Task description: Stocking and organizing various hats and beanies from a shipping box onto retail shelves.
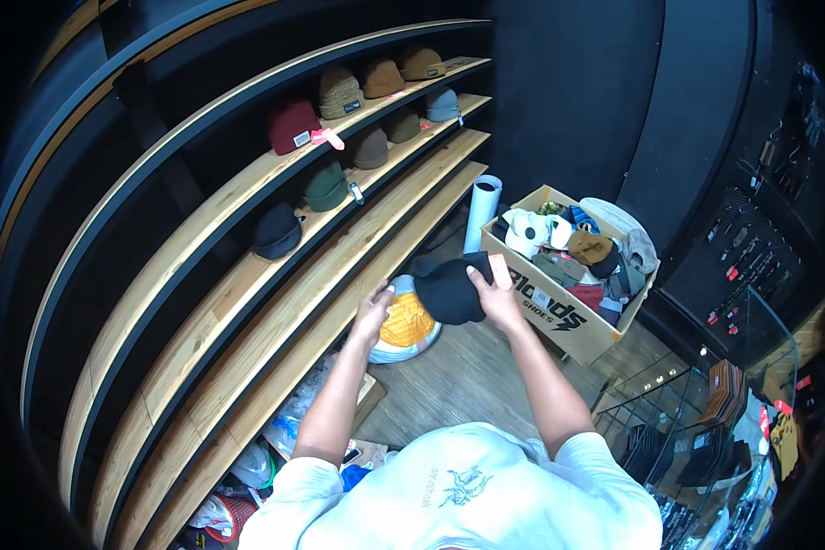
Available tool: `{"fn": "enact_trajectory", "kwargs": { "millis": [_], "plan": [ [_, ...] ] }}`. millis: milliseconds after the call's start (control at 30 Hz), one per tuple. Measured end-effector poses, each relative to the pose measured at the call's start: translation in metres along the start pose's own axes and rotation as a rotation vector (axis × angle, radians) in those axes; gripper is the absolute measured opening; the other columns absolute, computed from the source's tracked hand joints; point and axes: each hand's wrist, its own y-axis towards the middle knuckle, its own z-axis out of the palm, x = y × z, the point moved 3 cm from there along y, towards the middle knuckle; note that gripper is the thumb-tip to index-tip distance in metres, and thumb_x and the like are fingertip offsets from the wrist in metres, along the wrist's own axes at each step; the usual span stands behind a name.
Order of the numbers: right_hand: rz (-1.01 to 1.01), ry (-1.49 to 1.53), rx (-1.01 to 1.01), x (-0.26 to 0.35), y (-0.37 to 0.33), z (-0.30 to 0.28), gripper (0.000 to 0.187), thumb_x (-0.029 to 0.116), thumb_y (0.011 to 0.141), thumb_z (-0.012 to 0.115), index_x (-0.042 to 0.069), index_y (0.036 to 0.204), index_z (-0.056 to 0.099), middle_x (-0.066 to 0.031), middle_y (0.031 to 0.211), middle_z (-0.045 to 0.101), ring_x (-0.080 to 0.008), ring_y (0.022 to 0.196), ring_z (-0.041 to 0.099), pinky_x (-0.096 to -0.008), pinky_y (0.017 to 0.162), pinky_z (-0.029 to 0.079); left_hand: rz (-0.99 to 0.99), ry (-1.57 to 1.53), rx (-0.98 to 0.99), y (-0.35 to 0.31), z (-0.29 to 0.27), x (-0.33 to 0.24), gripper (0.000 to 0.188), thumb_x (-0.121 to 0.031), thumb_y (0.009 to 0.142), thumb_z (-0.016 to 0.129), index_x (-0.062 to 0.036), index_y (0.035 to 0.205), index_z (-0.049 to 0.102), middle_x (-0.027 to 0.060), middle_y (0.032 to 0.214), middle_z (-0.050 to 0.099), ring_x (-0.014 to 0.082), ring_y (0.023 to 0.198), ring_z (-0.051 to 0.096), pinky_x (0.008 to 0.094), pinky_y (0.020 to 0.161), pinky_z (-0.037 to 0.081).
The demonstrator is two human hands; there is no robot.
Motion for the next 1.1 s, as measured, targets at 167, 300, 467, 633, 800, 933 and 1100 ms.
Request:
{"fn": "enact_trajectory", "kwargs": {
  "millis": [167, 300, 467, 633, 800, 933, 1100],
  "plan": [
    [-0.239, -0.149, 0.270, 0.065, -0.039, 0.049, 0.034, 0.029, 0.094, 0.060, -0.004, 0.098, 0.061, -0.0275, 0.089, 0.064, -0.0475, 0.089, 0.062, -0.0449, 0.078, 0.051, 0.068, -0.515, 0.329, -0.044, 0.071, -0.010, 0.071, -0.059, 0.096, 0.049, -0.0065, 0.143, 0.042, 0.0123, 0.135, 0.054, 0.0238, 0.127, 0.050, 0.0384, 0.106, 0.040],
    [-0.345, -0.253, 0.494, 0.049, -0.054, 0.048, 0.038, 0.020, 0.095, 0.050, -0.003, 0.124, 0.060, -0.0239, 0.132, 0.057, -0.0373, 0.125, 0.053, -0.0419, 0.109, 0.039, -0.137, -0.980, 0.537, -0.041, 0.077, -0.010, 0.060, -0.053, 0.094, 0.057, -0.0049, 0.129, 0.049, 0.0128, 0.124, 0.058, 0.0248, 0.115, 0.059, 0.0404, 0.103, 0.048],
    [-0.451, -0.366, 0.281, 0.071, -0.034, 0.005, 0.035, 0.008, 0.091, 0.056, -0.003, 0.124, 0.057, -0.0236, 0.134, 0.054, -0.0382, 0.127, 0.050, -0.0440, 0.108, 0.040, -0.279, -0.761, 0.471, -0.052, 0.082, -0.012, 0.058, -0.047, 0.100, 0.049, -0.0027, 0.138, 0.046, 0.0147, 0.137, 0.055, 0.0271, 0.123, 0.057, 0.0454, 0.105, 0.046],
    [-0.536, -0.521, -0.055, 0.123, -0.034, -0.020, 0.037, 0.017, 0.099, 0.047, -0.001, 0.129, 0.058, -0.0222, 0.142, 0.048, -0.0406, 0.136, 0.040, -0.0494, 0.114, 0.029, -0.333, -0.864, 0.575, -0.056, 0.082, -0.016, 0.060, -0.047, 0.100, 0.047, -0.0028, 0.141, 0.045, 0.0156, 0.137, 0.055, 0.0281, 0.126, 0.054, 0.0452, 0.107, 0.044],
    [-0.740, -0.909, 0.528, 0.079, -0.073, 0.014, 0.059, 0.043, 0.095, 0.052, 0.010, 0.143, 0.045, -0.0161, 0.152, 0.039, -0.0386, 0.144, 0.028, -0.0542, 0.117, 0.021, -0.253, -0.986, 0.713, -0.070, 0.086, -0.032, 0.051, -0.045, 0.101, 0.046, -0.0087, 0.138, 0.049, 0.0116, 0.140, 0.052, 0.0263, 0.130, 0.051, 0.0431, 0.108, 0.043],
    [0.036, -0.816, 0.273, 0.005, -0.029, -0.051, 0.064, 0.049, 0.104, 0.026, 0.004, 0.149, 0.034, -0.0221, 0.157, 0.026, -0.0400, 0.146, 0.020, -0.0494, 0.120, 0.016, -0.253, -0.923, 0.641, -0.072, 0.081, -0.028, 0.059, -0.043, 0.099, 0.051, -0.0026, 0.141, 0.045, 0.0127, 0.142, 0.052, 0.0289, 0.132, 0.049, 0.0457, 0.113, 0.037],
    [-0.782, -0.687, 0.514, 0.106, -0.091, 0.021, 0.063, 0.038, 0.095, 0.049, 0.001, 0.145, 0.039, -0.0244, 0.151, 0.036, -0.0392, 0.144, 0.028, -0.0497, 0.119, 0.017, -0.203, -0.857, 0.590, -0.062, 0.075, -0.004, 0.050, -0.042, 0.104, 0.041, -0.0057, 0.138, 0.047, 0.0136, 0.140, 0.052, 0.0277, 0.129, 0.052, 0.0450, 0.110, 0.041]
  ]
}}
